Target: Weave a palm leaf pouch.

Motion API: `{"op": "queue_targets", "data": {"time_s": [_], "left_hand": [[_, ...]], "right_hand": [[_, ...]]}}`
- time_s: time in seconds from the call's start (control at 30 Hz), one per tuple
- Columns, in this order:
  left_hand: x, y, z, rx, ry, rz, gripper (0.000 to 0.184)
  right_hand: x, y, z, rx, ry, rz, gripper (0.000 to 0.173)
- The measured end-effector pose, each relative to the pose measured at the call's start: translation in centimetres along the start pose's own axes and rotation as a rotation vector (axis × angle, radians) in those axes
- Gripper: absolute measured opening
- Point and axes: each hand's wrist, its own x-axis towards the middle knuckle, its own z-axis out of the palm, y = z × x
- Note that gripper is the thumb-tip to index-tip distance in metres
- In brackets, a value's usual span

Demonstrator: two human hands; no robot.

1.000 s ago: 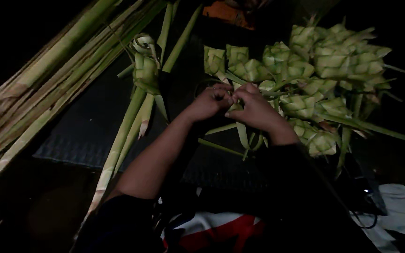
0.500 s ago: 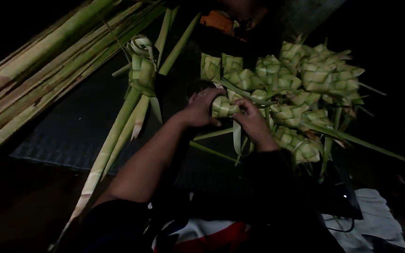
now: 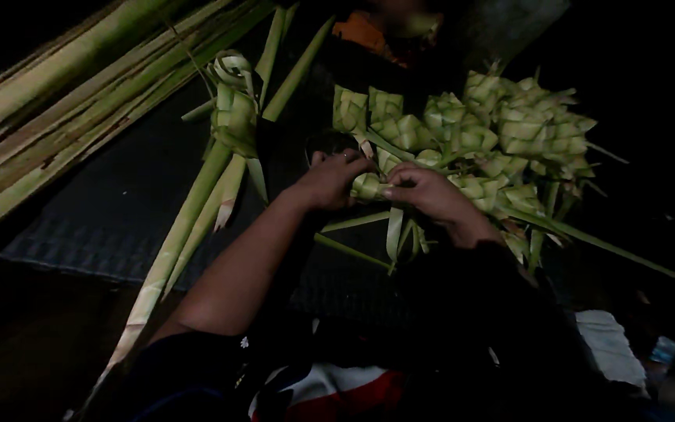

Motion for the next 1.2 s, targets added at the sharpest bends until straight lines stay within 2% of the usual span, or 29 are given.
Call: {"op": "queue_targets", "data": {"time_s": [0.1,0.2,0.27,0.33,0.47,0.53,0.63,0.67,0.73,0.87,0.93,1.03,1.13,1.2], "left_hand": [[-0.2,0.1,-0.1,0.037,-0.028,-0.008,0.063],[-0.2,0.3,-0.2,0.064,-0.038,-0.001,0.064],[-0.1,0.4,-0.2,0.065,-0.043,0.007,0.064],[-0.1,0.5,-0.2,0.079,-0.074,-0.011,0.066],[-0.1,0.4,-0.1,0.081,-0.072,0.005,0.065],[-0.1,0.4,-0.1,0.102,-0.079,-0.001,0.063],[0.0,0.6,0.0,0.141,-0.097,-0.001,0.064],[0.1,0.6,0.1,0.152,-0.103,0.001,0.064],[0.1,0.5,0.3,0.16,-0.103,0.003,0.065],[0.2,0.6,0.2,0.182,-0.112,-0.011,0.059],[0.2,0.8,0.0,0.191,-0.128,-0.027,0.059],[0.1,0.8,0.0,0.171,-0.084,-0.036,0.066],[-0.1,1.1,0.2,0.094,0.127,-0.012,0.081],[-0.2,1.8,-0.5,0.015,0.277,-0.023,0.069]], "right_hand": [[0.8,-1.9,0.5,-0.119,-0.029,-0.005,0.013],[1.7,-3.3,0.5,-0.431,-0.123,-0.239,0.016],[2.4,-2.7,0.2,-0.436,-0.167,-0.329,0.019],[2.5,-1.8,-0.1,-0.31,-0.17,-0.281,0.02],[3.2,-3.1,-0.9,-0.104,-0.269,0.017,0.019],[3.1,-3.8,-0.9,-0.216,-0.271,0.017,0.016],[2.5,-5.1,-0.7,-0.599,-0.352,-0.255,0.012],[2.5,-5.5,-0.6,-0.71,-0.409,-0.296,0.012],[2.6,-6.3,-0.3,-0.783,-0.488,-0.21,0.016],[3.1,-5.0,-1.1,-0.345,-0.383,0.089,0.017],[3.2,-4.2,-1.4,-0.14,-0.291,0.163,0.016],[3.1,-4.8,-1.1,-0.111,-0.259,0.184,0.022],[3.1,-5.0,-0.4,-0.067,-0.118,0.275,0.021],[3.1,-4.4,-0.2,0.093,0.001,0.332,0.02]]}}
